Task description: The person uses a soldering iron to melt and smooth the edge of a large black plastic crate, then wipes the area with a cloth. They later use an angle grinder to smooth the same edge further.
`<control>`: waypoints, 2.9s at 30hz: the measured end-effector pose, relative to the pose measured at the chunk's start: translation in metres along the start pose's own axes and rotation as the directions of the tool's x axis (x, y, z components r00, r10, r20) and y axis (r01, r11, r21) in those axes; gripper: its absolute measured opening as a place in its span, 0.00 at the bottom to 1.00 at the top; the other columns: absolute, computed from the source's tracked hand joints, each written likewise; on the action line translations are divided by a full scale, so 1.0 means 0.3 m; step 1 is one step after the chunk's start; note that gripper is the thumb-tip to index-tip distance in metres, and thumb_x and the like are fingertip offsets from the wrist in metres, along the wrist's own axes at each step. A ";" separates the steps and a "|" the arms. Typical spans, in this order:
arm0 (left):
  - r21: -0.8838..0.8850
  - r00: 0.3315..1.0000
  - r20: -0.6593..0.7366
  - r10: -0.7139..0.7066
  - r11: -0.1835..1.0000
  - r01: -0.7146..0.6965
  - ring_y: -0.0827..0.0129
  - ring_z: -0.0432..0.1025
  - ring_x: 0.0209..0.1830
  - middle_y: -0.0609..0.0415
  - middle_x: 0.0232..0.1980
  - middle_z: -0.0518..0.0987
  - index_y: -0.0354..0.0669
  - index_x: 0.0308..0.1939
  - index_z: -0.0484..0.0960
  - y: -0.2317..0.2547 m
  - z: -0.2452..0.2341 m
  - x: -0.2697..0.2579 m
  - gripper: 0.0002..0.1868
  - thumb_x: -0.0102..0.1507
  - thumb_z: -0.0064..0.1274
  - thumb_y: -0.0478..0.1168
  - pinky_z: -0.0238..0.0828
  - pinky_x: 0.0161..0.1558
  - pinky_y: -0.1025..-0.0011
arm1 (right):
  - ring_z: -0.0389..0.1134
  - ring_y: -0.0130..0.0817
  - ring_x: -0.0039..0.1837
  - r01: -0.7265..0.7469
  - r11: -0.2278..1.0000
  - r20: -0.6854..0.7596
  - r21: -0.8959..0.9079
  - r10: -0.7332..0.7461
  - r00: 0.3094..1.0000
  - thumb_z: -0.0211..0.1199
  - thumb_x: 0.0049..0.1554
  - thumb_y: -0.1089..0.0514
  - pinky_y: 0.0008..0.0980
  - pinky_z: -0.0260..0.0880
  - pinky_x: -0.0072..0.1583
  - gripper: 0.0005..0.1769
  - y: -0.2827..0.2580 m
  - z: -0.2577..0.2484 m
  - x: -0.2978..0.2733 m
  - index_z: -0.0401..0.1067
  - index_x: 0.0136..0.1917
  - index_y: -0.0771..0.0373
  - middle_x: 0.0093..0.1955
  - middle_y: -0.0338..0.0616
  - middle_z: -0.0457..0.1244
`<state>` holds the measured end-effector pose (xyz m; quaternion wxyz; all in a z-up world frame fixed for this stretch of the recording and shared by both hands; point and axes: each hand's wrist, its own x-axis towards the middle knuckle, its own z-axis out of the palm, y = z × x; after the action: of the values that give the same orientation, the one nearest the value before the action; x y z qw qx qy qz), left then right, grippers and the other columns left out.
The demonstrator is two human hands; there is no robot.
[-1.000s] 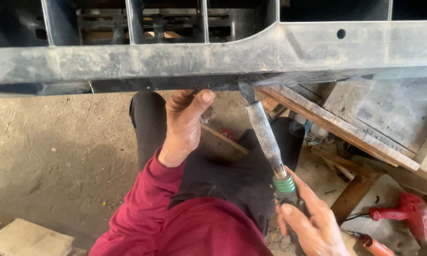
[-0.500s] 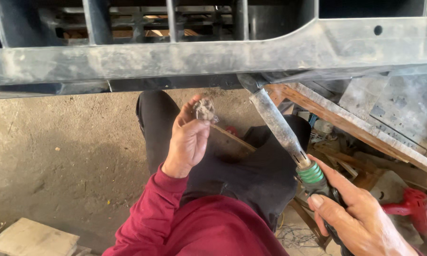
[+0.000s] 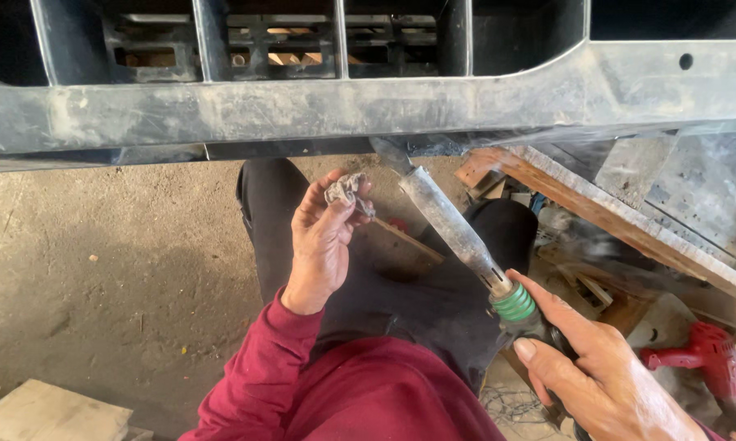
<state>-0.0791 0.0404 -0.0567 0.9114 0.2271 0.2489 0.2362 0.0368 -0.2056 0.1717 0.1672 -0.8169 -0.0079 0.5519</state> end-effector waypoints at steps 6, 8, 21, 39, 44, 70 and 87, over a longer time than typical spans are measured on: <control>-0.004 1.000 -0.025 -0.001 1.000 0.001 0.65 0.77 0.53 0.44 0.56 0.81 0.37 0.65 0.72 -0.001 0.005 -0.005 0.20 0.69 0.51 0.29 0.74 0.53 0.67 | 0.61 0.31 0.34 0.157 0.987 -0.092 -0.016 -0.158 0.983 0.60 0.61 0.53 0.34 0.62 0.38 0.45 0.018 0.010 0.003 0.47 0.88 0.52 0.33 0.44 0.60; -0.026 0.999 -0.026 -0.019 1.000 0.018 0.65 0.78 0.53 0.45 0.55 0.81 0.38 0.66 0.72 0.005 0.012 -0.006 0.20 0.69 0.51 0.30 0.75 0.54 0.65 | 0.61 0.31 0.34 0.148 0.988 -0.057 -0.031 -0.150 0.987 0.60 0.60 0.54 0.34 0.61 0.37 0.44 0.028 0.013 0.004 0.49 0.86 0.51 0.30 0.44 0.61; -0.080 1.000 0.020 0.024 0.997 -0.022 0.69 0.77 0.46 0.49 0.55 0.80 0.44 0.69 0.70 0.011 0.015 -0.014 0.21 0.72 0.52 0.32 0.78 0.49 0.62 | 0.62 0.30 0.33 0.157 0.985 -0.082 -0.071 -0.162 0.983 0.59 0.61 0.53 0.33 0.63 0.37 0.45 0.041 0.021 0.016 0.50 0.89 0.52 0.31 0.43 0.61; -0.089 0.999 0.038 0.014 0.996 -0.011 0.70 0.75 0.50 0.47 0.59 0.77 0.41 0.71 0.67 0.024 0.043 -0.016 0.25 0.70 0.51 0.27 0.76 0.54 0.67 | 0.62 0.30 0.36 0.283 0.958 -0.144 -0.054 -0.288 0.947 0.59 0.61 0.52 0.30 0.69 0.39 0.42 0.082 0.068 0.040 0.52 0.86 0.52 0.32 0.40 0.62; -0.033 0.995 0.088 0.056 0.998 -0.053 0.71 0.74 0.54 0.47 0.62 0.76 0.39 0.73 0.66 0.037 0.109 -0.023 0.31 0.66 0.53 0.21 0.73 0.54 0.73 | 0.62 0.28 0.34 0.311 0.950 -0.150 0.001 -0.307 0.940 0.60 0.61 0.53 0.30 0.65 0.39 0.44 0.127 0.075 0.039 0.53 0.88 0.55 0.32 0.39 0.62; 0.071 0.992 0.014 0.127 0.989 -0.128 0.63 0.78 0.54 0.50 0.55 0.80 0.41 0.68 0.69 -0.001 0.227 -0.115 0.22 0.70 0.53 0.31 0.78 0.57 0.58 | 0.64 0.21 0.38 0.776 0.615 -0.534 0.140 -0.613 0.583 0.61 0.54 0.66 0.24 0.69 0.42 0.31 0.317 0.314 0.360 0.64 0.71 0.70 0.41 0.38 0.66; 0.593 0.883 0.236 0.407 0.659 -0.462 0.76 0.73 0.51 0.54 0.55 0.75 0.37 0.62 0.77 -0.023 0.389 -0.131 0.13 0.75 0.49 0.26 0.72 0.55 0.78 | 0.69 0.38 0.42 0.667 0.650 -0.603 -0.365 -0.711 0.363 0.71 0.50 0.64 0.34 0.71 0.44 0.33 0.426 0.111 0.342 0.69 0.69 0.64 0.46 0.48 0.66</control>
<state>-0.0413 -0.0209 0.0435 0.7068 0.5826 0.2142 0.3393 0.0248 -0.2971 0.0323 0.3477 -0.8852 -0.2999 0.0750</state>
